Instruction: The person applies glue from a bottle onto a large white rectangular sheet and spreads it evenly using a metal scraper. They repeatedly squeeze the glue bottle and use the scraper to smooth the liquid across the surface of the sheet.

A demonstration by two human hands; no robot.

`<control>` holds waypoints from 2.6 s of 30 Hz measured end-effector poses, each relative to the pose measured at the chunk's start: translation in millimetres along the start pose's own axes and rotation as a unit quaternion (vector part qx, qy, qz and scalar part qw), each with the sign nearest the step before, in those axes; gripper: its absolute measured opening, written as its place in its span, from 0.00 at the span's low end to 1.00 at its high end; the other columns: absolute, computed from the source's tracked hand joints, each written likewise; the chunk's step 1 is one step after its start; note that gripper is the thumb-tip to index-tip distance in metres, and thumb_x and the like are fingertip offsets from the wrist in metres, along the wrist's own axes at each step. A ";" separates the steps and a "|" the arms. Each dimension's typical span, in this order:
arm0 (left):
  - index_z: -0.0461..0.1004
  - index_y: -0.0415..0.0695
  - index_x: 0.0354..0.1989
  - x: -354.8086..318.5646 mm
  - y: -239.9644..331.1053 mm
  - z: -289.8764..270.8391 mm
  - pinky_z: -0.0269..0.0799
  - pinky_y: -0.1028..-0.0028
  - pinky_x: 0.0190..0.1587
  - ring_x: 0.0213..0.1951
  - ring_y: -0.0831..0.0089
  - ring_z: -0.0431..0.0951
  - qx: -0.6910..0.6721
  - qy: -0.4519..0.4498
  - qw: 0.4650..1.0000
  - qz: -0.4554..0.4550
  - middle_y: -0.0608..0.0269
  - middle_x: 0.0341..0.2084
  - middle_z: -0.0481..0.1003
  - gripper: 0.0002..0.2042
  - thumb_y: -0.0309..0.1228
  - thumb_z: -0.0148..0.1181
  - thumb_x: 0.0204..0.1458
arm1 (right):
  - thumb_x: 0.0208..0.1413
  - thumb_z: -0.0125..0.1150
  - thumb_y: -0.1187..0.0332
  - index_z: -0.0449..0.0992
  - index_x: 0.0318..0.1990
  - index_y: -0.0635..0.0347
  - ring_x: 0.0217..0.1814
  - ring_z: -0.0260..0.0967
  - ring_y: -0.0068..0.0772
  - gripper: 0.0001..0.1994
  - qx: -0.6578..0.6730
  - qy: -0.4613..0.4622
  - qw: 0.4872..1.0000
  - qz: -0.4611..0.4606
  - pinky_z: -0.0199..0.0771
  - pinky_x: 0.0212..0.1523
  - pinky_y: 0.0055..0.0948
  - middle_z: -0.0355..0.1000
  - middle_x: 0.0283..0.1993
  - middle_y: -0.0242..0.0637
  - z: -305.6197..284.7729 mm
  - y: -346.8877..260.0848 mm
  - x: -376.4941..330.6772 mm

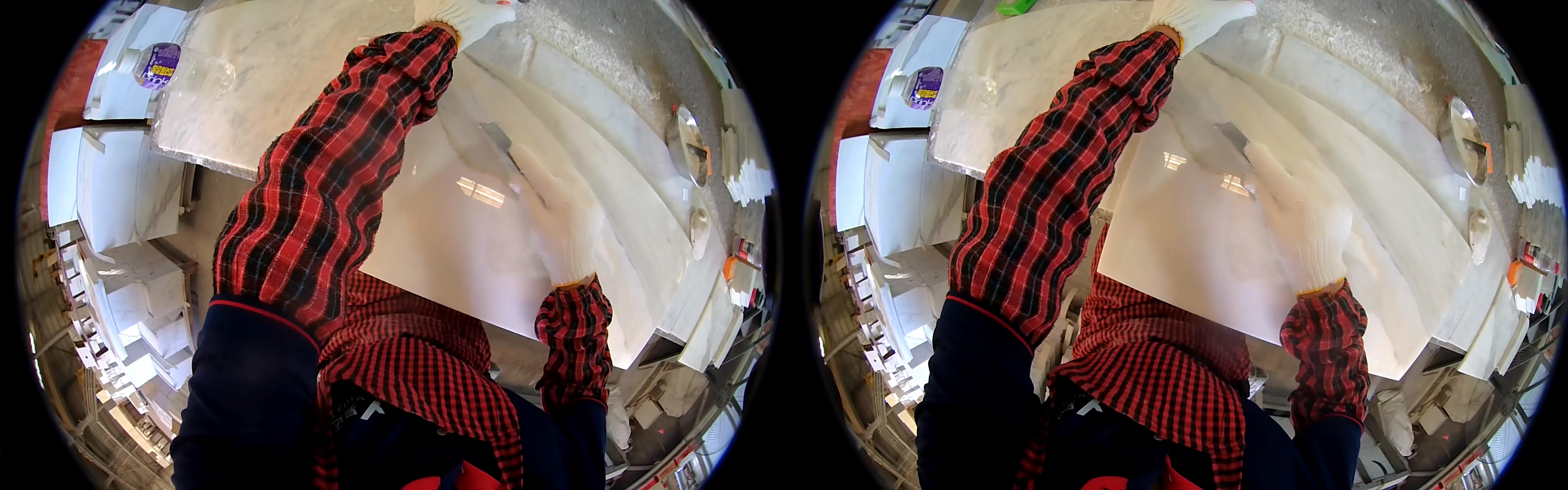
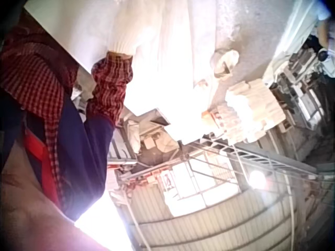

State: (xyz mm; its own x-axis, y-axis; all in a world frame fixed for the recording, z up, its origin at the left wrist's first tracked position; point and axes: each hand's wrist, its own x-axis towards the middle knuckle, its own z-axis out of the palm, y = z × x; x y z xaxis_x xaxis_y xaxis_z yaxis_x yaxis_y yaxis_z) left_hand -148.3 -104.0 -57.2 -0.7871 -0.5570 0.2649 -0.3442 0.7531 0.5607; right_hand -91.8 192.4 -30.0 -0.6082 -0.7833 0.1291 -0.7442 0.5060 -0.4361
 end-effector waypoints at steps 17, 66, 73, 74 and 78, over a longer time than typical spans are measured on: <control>0.83 0.53 0.45 4.6 3.4 22.1 0.65 0.57 0.60 0.50 0.57 0.82 -0.027 0.003 0.999 0.018 0.55 0.42 0.84 0.16 0.47 0.64 0.52 | 0.62 0.64 0.71 0.81 0.58 0.63 0.51 0.81 0.36 0.17 0.095 0.189 0.958 0.193 0.77 0.53 0.32 0.82 0.49 0.49 -17.7 92.3 -59.3; 0.83 0.36 0.46 -166.3 12.9 -112.1 0.73 0.78 0.39 0.35 0.80 0.78 -0.154 -0.366 0.901 -0.177 0.66 0.33 0.80 0.20 0.44 0.64 0.61 | 0.65 0.63 0.58 0.83 0.57 0.54 0.56 0.80 0.39 0.17 0.075 0.212 0.954 0.199 0.75 0.58 0.32 0.81 0.53 0.46 -13.4 103.0 -54.1; 0.82 0.36 0.46 -164.9 17.1 -113.5 0.73 0.77 0.38 0.35 0.79 0.77 -0.145 -0.367 0.902 -0.173 0.65 0.34 0.80 0.20 0.44 0.63 0.61 | 0.65 0.63 0.57 0.82 0.57 0.54 0.57 0.80 0.40 0.18 0.074 0.206 0.954 0.205 0.75 0.58 0.32 0.81 0.54 0.47 -12.3 105.4 -54.7; 0.82 0.36 0.46 -165.0 15.8 -112.6 0.73 0.77 0.38 0.35 0.80 0.77 -0.151 -0.366 0.902 -0.171 0.66 0.34 0.80 0.20 0.44 0.63 0.61 | 0.65 0.63 0.57 0.82 0.57 0.54 0.57 0.80 0.40 0.18 0.071 0.206 0.954 0.204 0.75 0.58 0.32 0.81 0.54 0.47 -11.8 107.1 -54.6; 0.83 0.37 0.46 -165.8 16.0 -113.5 0.73 0.77 0.38 0.34 0.80 0.77 -0.164 -0.363 0.900 -0.177 0.66 0.34 0.80 0.19 0.44 0.63 0.61 | 0.65 0.63 0.57 0.82 0.57 0.53 0.57 0.80 0.40 0.18 0.071 0.202 0.953 0.215 0.75 0.58 0.32 0.81 0.54 0.46 -13.2 103.0 -53.1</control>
State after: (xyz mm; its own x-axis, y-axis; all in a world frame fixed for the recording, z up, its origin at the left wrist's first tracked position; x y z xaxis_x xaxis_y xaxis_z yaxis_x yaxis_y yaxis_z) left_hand 34.8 -39.3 -3.1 -0.8262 -0.2769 -0.4905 -0.5627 0.3643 0.7421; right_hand -139.8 290.9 -70.1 -0.9267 -0.2966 0.2307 -0.3742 0.6731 -0.6379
